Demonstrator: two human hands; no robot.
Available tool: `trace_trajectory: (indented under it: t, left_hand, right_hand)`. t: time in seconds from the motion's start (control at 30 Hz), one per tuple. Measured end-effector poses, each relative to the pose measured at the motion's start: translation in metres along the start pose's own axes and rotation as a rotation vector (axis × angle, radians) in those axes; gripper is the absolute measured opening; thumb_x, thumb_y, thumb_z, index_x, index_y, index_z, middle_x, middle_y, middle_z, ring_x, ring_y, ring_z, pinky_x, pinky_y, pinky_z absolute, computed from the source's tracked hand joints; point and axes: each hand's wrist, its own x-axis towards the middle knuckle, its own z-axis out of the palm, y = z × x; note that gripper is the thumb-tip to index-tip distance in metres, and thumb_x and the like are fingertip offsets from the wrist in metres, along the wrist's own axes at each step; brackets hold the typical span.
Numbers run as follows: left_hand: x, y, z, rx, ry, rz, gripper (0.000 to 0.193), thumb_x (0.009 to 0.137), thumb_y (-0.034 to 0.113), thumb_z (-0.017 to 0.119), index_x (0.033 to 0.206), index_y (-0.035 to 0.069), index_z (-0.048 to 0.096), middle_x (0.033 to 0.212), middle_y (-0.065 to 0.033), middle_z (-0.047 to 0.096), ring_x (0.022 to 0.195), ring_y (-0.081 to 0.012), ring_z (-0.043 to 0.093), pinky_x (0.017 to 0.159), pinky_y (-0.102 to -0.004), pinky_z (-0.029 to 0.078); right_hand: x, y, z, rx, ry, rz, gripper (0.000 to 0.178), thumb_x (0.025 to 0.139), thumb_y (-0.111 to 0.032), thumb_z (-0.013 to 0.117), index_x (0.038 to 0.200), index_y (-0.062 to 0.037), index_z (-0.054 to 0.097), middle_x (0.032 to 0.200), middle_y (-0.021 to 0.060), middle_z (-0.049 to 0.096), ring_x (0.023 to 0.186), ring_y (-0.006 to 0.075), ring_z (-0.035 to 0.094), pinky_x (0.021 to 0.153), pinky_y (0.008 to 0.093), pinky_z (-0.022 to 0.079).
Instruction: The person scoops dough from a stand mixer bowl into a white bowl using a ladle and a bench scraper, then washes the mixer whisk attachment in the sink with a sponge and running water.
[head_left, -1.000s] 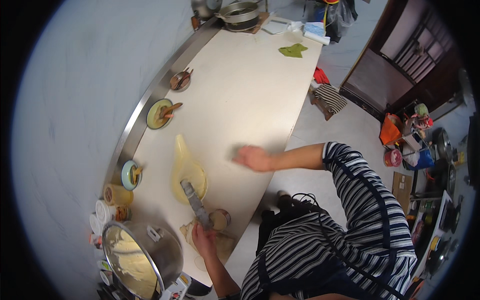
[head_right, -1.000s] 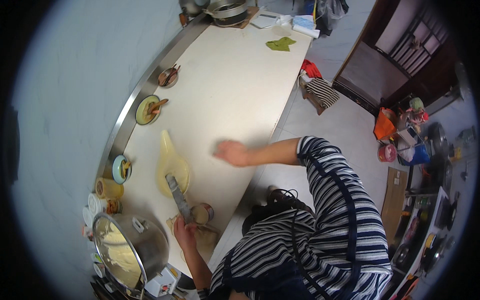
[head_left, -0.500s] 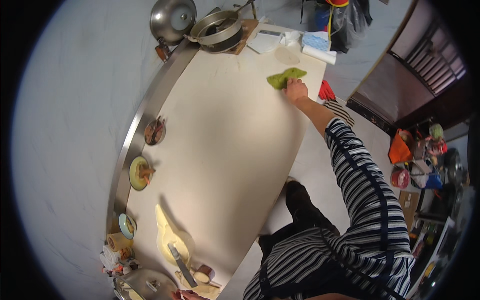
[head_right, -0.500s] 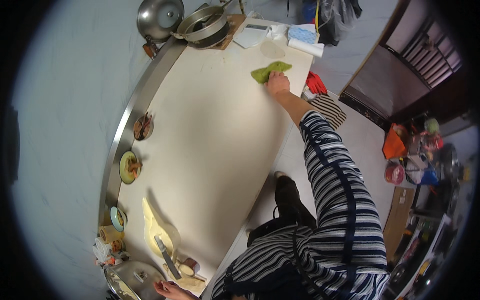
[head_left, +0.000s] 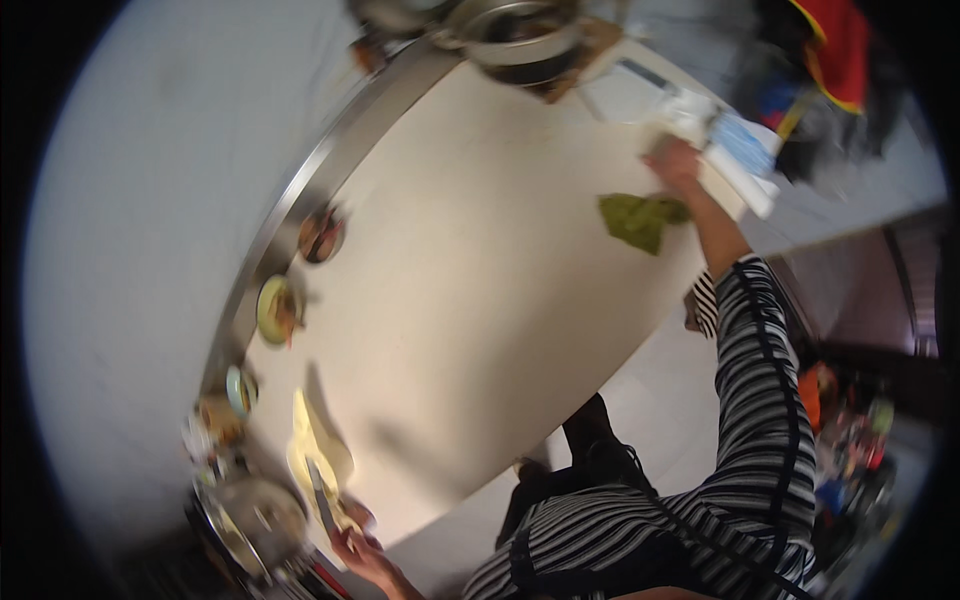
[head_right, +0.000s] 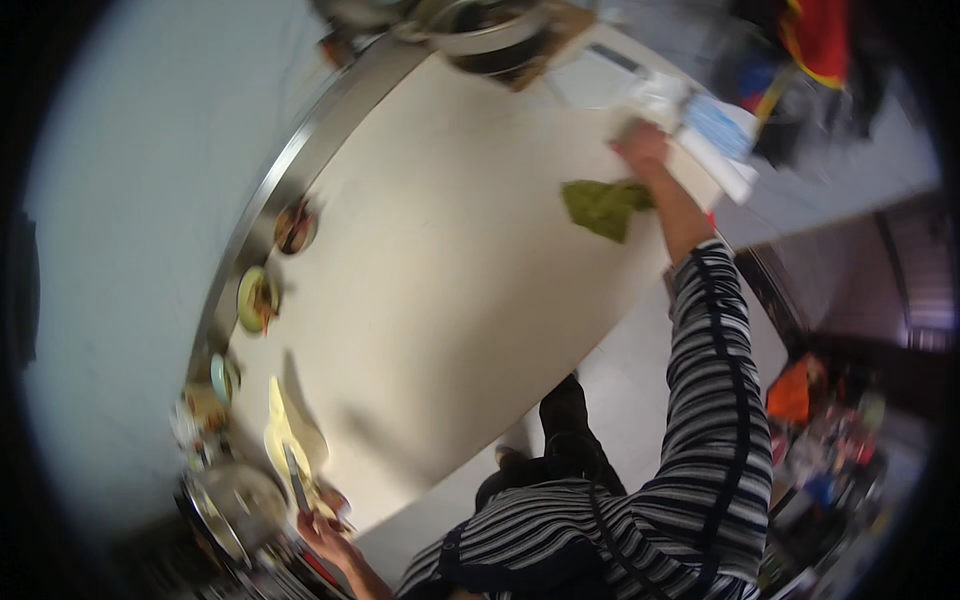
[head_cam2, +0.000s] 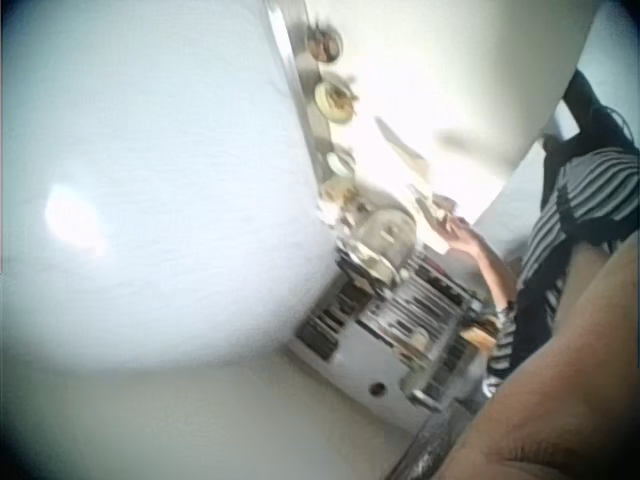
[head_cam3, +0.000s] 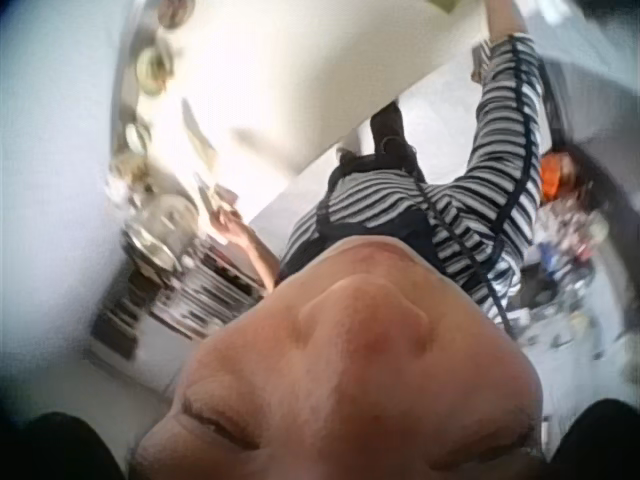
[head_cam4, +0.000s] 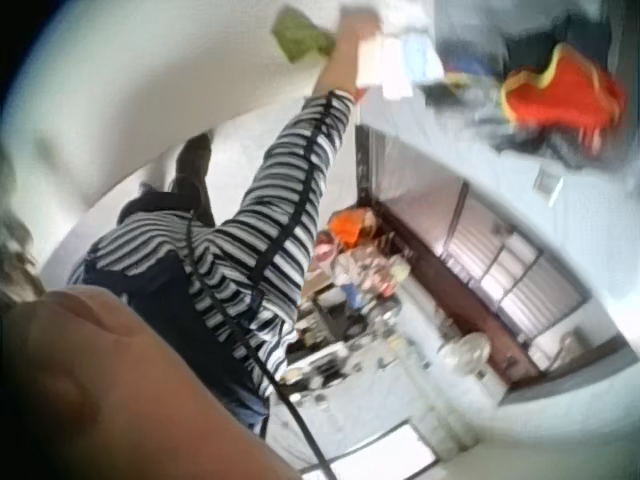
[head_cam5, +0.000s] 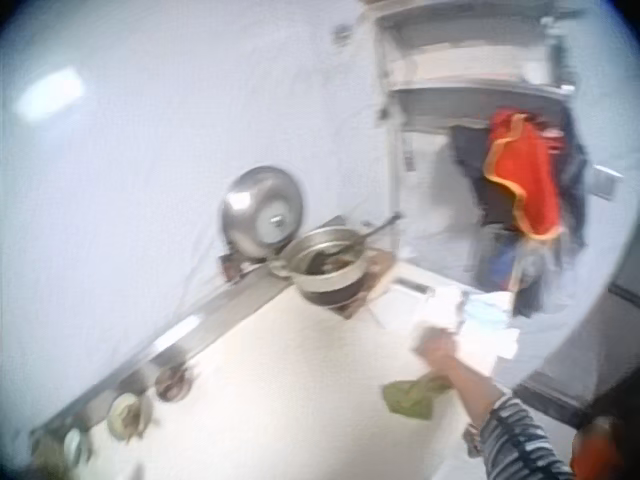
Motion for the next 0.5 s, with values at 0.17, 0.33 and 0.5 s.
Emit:
trace_trajectory:
  t: [0.17, 0.33, 0.5]
  left_hand:
    - [-0.019, -0.020, -0.018, -0.114, -0.011, -0.114, 0.045, 0.092, 0.014, 0.053, 0.134, 0.004, 0.037, 0.116, -0.0054, 0.050, 0.080, -0.0107, 0.053, 0.062, -0.0228, 0.044]
    - [-0.045, -0.042, -0.044, -0.044, 0.066, -0.172, 0.037, 0.090, 0.004, 0.050, 0.126, 0.001, 0.043, 0.103, -0.0078, 0.059, 0.063, -0.0099, 0.054, 0.051, -0.0226, 0.044]
    - [-0.055, -0.069, -0.108, -0.218, 0.254, -0.346, 0.031, 0.090, 0.007, 0.052, 0.119, -0.001, 0.048, 0.097, -0.0085, 0.059, 0.060, -0.0106, 0.053, 0.049, -0.0226, 0.042]
  right_hand:
    - [0.066, 0.037, 0.082, -0.326, -0.476, 0.028, 0.098, 0.072, -0.077, 0.048, 0.138, -0.0060, 0.037, 0.135, 0.0260, 0.042, 0.122, 0.0528, 0.037, 0.093, 0.0675, 0.032]
    - [0.100, 0.103, 0.107, -0.508, -0.381, -0.528, 0.052, 0.093, -0.045, 0.044, 0.138, -0.0196, 0.042, 0.128, 0.0117, 0.055, 0.113, 0.0307, 0.056, 0.088, 0.0459, 0.046]
    - [0.082, 0.079, 0.059, 1.039, -0.369, 0.285, 0.020, 0.092, -0.029, 0.052, 0.103, -0.0125, 0.053, 0.088, 0.0060, 0.055, 0.073, 0.0175, 0.048, 0.059, 0.0318, 0.039]
